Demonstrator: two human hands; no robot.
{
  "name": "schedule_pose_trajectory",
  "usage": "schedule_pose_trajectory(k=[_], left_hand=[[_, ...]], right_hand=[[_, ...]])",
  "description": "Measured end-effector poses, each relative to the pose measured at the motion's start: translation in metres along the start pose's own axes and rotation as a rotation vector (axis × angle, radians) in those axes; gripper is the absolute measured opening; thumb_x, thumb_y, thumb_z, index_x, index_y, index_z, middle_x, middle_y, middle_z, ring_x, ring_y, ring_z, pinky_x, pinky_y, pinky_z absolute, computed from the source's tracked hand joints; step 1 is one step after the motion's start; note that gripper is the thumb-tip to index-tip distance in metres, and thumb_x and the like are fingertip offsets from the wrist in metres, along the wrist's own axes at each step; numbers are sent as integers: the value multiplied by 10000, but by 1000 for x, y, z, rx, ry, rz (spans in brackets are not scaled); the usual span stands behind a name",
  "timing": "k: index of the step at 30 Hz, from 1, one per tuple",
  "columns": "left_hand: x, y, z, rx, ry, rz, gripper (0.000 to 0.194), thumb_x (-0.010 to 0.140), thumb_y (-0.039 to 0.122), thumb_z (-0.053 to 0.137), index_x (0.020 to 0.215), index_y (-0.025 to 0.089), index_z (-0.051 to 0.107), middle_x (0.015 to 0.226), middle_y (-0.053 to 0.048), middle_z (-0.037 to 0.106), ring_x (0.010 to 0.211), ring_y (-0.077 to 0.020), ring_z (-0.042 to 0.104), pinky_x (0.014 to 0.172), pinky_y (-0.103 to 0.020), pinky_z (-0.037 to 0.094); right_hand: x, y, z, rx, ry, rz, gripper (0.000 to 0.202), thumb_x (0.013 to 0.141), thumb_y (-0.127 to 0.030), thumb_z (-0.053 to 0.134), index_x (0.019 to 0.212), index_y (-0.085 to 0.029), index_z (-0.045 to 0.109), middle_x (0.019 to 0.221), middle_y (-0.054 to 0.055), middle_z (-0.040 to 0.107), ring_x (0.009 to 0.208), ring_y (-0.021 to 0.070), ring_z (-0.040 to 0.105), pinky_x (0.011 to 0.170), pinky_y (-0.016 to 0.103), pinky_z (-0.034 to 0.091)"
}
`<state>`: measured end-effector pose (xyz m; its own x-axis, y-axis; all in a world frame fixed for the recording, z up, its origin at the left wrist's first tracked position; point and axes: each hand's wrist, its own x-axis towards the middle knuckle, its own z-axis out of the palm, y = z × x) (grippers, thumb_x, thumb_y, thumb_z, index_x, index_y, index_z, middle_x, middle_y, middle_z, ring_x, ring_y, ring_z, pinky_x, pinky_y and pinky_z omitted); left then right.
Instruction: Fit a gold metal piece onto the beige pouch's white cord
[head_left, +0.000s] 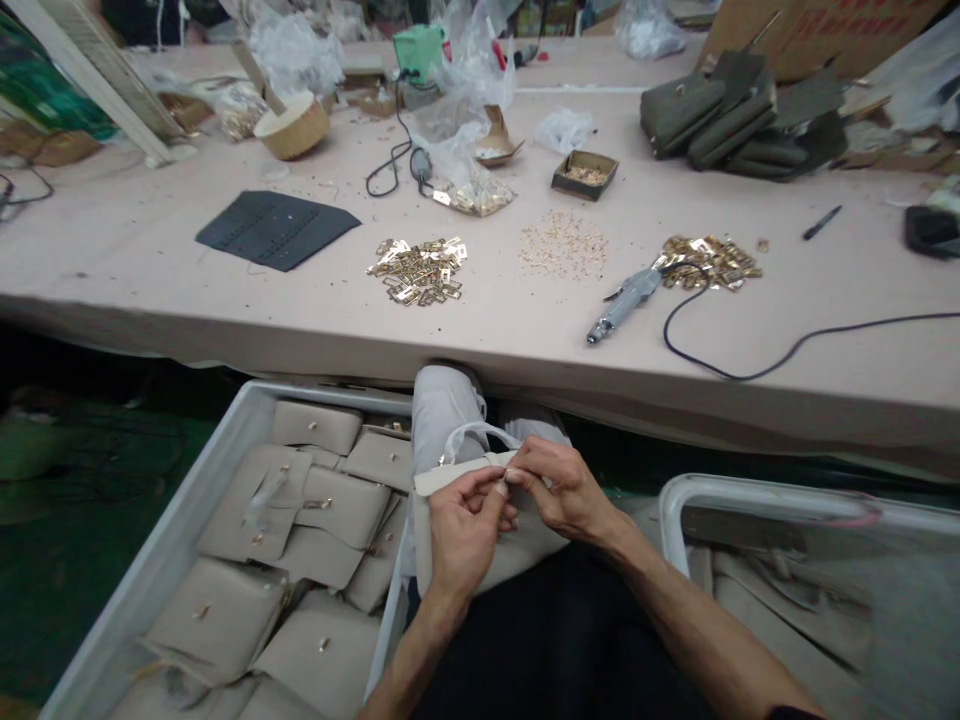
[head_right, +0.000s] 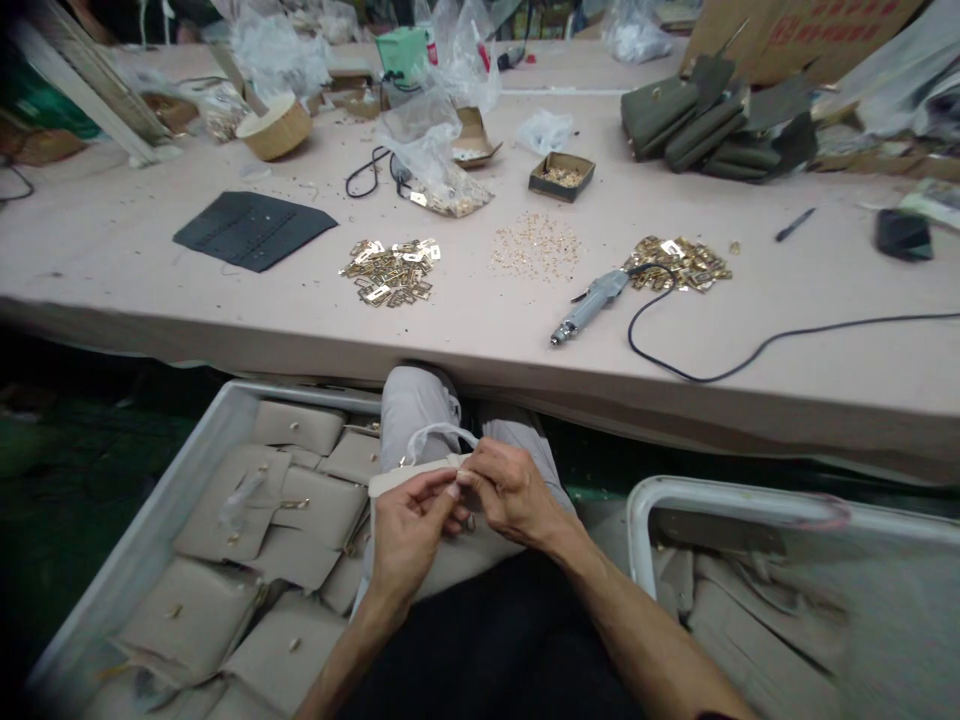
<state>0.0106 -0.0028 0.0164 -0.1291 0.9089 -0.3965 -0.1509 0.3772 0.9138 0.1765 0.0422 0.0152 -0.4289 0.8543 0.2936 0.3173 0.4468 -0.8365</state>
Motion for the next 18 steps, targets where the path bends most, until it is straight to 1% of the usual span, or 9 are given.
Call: schedule_pose_trajectory(k=[2, 4, 7, 9, 11, 12, 14, 16, 18], left_hand=[[-8, 0, -1, 158, 56, 143, 292, 883, 340, 762, 1099, 144, 760, 769, -60, 747, 556, -163, 698, 493, -223, 564], [-16, -2, -3, 299, 144, 326, 245, 919, 310, 736, 1127, 182, 757, 848, -61, 736, 594, -163, 711, 547, -238, 587], [-21, -3, -3, 347, 226, 515, 223, 927, 262, 729, 1141, 208, 761, 927, -71, 723, 609, -161, 711, 575, -250, 599], [-20, 1, -3, 272, 210, 473, 291, 923, 291, 735, 1203, 213, 750, 1075, -110, 740, 637, -177, 731, 553, -256, 610], [-14, 6, -2, 175, 105, 319, 383, 931, 373, 721, 1278, 210, 727, 1232, -149, 733, 691, -214, 761, 494, -259, 609], [-11, 9, -1, 129, 38, 240, 415, 939, 411, 704, 1294, 197, 720, 1241, -159, 740, 702, -230, 770, 458, -256, 598], [-4, 12, -2, 59, -57, 148, 425, 949, 444, 678, 1257, 155, 728, 1087, -155, 793, 669, -237, 770, 423, -247, 580], [2, 13, -3, 23, -81, 144, 380, 949, 421, 681, 1170, 118, 738, 864, -120, 806, 622, -226, 761, 472, -255, 605], [6, 12, -4, 29, -86, 166, 326, 948, 388, 689, 1110, 109, 737, 761, -90, 791, 623, -218, 760, 549, -271, 635]], right_hand=[[10, -4, -5, 56, -4, 25, 224, 1052, -234, 539, 890, -192, 689, 813, 53, 618, 753, 185, 565, 715, 321, 425], [19, -7, -10, 73, -21, 35, 244, 1053, -270, 555, 864, -197, 692, 790, 46, 620, 734, 183, 562, 710, 319, 421], [27, -10, -14, 90, -46, 46, 282, 1055, -315, 558, 836, -201, 694, 780, 44, 624, 722, 183, 561, 706, 316, 422], [30, -12, -15, 121, -74, 54, 304, 1057, -347, 556, 828, -205, 698, 782, 45, 631, 724, 185, 569, 713, 318, 433], [30, -14, -14, 166, -94, 63, 310, 1056, -370, 558, 841, -210, 714, 796, 48, 643, 740, 191, 584, 727, 322, 448], [30, -15, -14, 191, -94, 65, 304, 1054, -374, 564, 854, -212, 725, 810, 51, 651, 755, 195, 593, 736, 324, 456], [30, -17, -14, 230, -75, 65, 285, 1045, -370, 582, 870, -214, 744, 831, 56, 663, 781, 201, 609, 744, 326, 467], [29, -16, -13, 253, -57, 68, 276, 1037, -369, 599, 870, -217, 758, 840, 59, 674, 792, 206, 619, 746, 329, 474], [27, -14, -12, 269, -40, 82, 276, 1032, -377, 607, 876, -219, 771, 844, 62, 685, 795, 209, 625, 749, 332, 480]])
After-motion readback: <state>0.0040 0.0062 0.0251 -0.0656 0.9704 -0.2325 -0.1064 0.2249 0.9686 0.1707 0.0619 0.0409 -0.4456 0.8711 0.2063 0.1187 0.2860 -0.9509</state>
